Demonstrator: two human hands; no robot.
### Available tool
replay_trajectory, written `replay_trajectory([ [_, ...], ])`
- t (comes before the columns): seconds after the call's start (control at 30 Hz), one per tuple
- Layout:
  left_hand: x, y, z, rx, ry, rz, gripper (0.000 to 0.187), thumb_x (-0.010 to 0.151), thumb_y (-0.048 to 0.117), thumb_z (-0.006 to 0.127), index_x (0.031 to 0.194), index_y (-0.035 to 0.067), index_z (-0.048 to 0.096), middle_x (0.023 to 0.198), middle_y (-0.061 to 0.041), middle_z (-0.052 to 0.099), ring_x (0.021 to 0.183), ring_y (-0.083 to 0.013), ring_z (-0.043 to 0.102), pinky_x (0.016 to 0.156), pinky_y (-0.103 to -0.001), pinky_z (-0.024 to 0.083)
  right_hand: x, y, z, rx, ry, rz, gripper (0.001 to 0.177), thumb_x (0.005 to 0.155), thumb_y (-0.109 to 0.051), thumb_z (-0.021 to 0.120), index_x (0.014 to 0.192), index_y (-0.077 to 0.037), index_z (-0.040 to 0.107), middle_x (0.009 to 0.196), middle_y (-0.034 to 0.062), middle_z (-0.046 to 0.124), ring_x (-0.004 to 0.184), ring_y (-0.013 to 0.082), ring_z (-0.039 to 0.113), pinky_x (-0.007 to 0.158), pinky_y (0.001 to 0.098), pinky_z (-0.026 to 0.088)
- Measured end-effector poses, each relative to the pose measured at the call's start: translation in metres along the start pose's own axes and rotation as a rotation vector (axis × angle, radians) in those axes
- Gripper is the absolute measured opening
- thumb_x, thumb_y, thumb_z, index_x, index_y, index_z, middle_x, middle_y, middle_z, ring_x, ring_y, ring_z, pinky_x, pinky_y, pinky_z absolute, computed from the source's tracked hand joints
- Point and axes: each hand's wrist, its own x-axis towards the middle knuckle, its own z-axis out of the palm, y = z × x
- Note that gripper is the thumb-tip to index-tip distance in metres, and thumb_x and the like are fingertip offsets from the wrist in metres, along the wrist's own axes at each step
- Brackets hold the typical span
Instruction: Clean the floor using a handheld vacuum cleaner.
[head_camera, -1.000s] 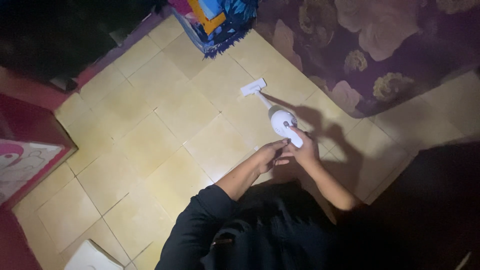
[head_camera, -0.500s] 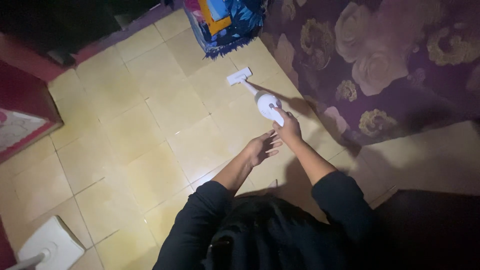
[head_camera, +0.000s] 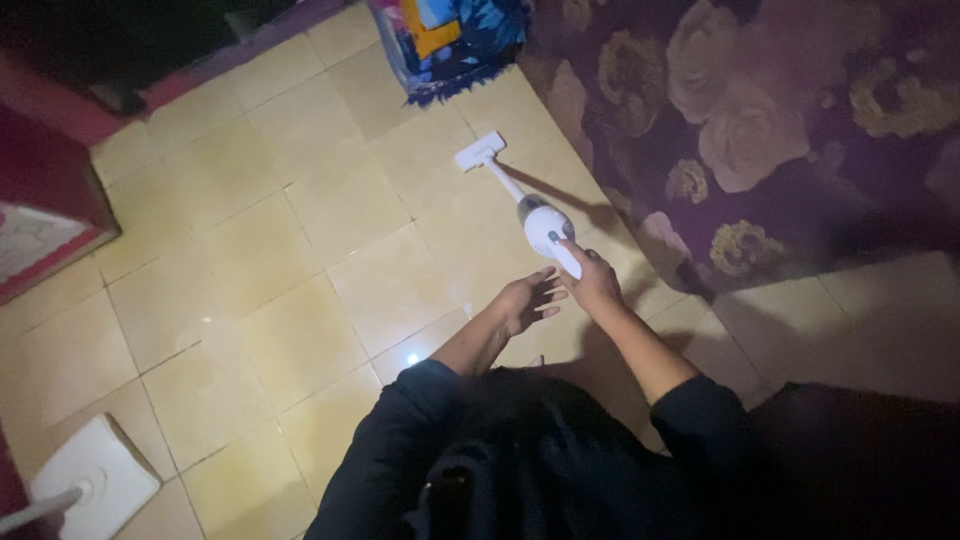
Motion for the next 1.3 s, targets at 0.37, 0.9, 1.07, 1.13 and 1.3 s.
replay_trajectory([
  [0.37, -0.041, -0.021, 0.044, 0.129, -0.272, -0.167, 0.039, 0.106, 0.041, 0.044, 0.134, 0.018, 0.058, 0.128, -0.002, 0.068, 0.121, -0.0201, 0.062, 0.099, -0.039, 0.049, -0.105, -0.027, -0.07, 0.059, 0.031, 0.056, 0.066, 0.077, -0.011, 0.075, 0.14, -0.027, 0.061, 0.111, 0.0178, 0.073, 0.097, 0.034, 0.073, 0.083, 0.042, 0.059],
  [0.9, -0.055, -0.046, 0.004, 0.368, -0.267, -0.277, 0.035, 0.103, 0.044, 0.056, 0.121, 0.014, 0.062, 0.105, -0.002, 0.073, 0.097, -0.0156, 0.069, 0.087, -0.035, 0.053, -0.164, -0.112, -0.034, -0.02, 0.204, 0.253, 0.059, 0.081, -0.023, 0.079, 0.138, -0.026, 0.063, 0.106, 0.02, 0.072, 0.092, 0.0408, 0.071, 0.073, 0.0493, 0.057],
  [1.07, -0.025, -0.027, -0.006, 0.33, -0.22, -0.196, 0.036, 0.103, 0.044, 0.056, 0.117, 0.012, 0.065, 0.102, 0.0, 0.073, 0.093, -0.0138, 0.069, 0.086, -0.033, 0.055, -0.108, -0.088, -0.029, -0.026, 0.164, 0.187, 0.062, 0.079, -0.025, 0.081, 0.138, -0.026, 0.061, 0.106, 0.0205, 0.071, 0.094, 0.042, 0.069, 0.076, 0.05, 0.056],
  [1.13, 0.001, -0.024, -0.012, 0.31, -0.184, -0.165, 0.037, 0.103, 0.043, 0.056, 0.116, 0.011, 0.066, 0.1, 0.0, 0.074, 0.092, -0.0131, 0.07, 0.085, -0.032, 0.055, -0.08, -0.073, -0.031, 0.019, 0.109, 0.2, 0.063, 0.08, -0.025, 0.082, 0.138, -0.027, 0.06, 0.105, 0.0206, 0.07, 0.093, 0.0421, 0.069, 0.076, 0.0501, 0.056],
  [1.3, 0.021, 0.027, 0.018, 0.296, 0.01, -0.059, 0.04, 0.101, 0.044, 0.056, 0.13, 0.017, 0.063, 0.122, -0.001, 0.066, 0.115, -0.0152, 0.058, 0.094, -0.039, 0.047, 0.001, -0.036, -0.034, -0.017, 0.106, 0.079, 0.063, 0.081, -0.014, 0.075, 0.14, -0.028, 0.059, 0.099, 0.0214, 0.068, 0.092, 0.0429, 0.067, 0.077, 0.0506, 0.055],
])
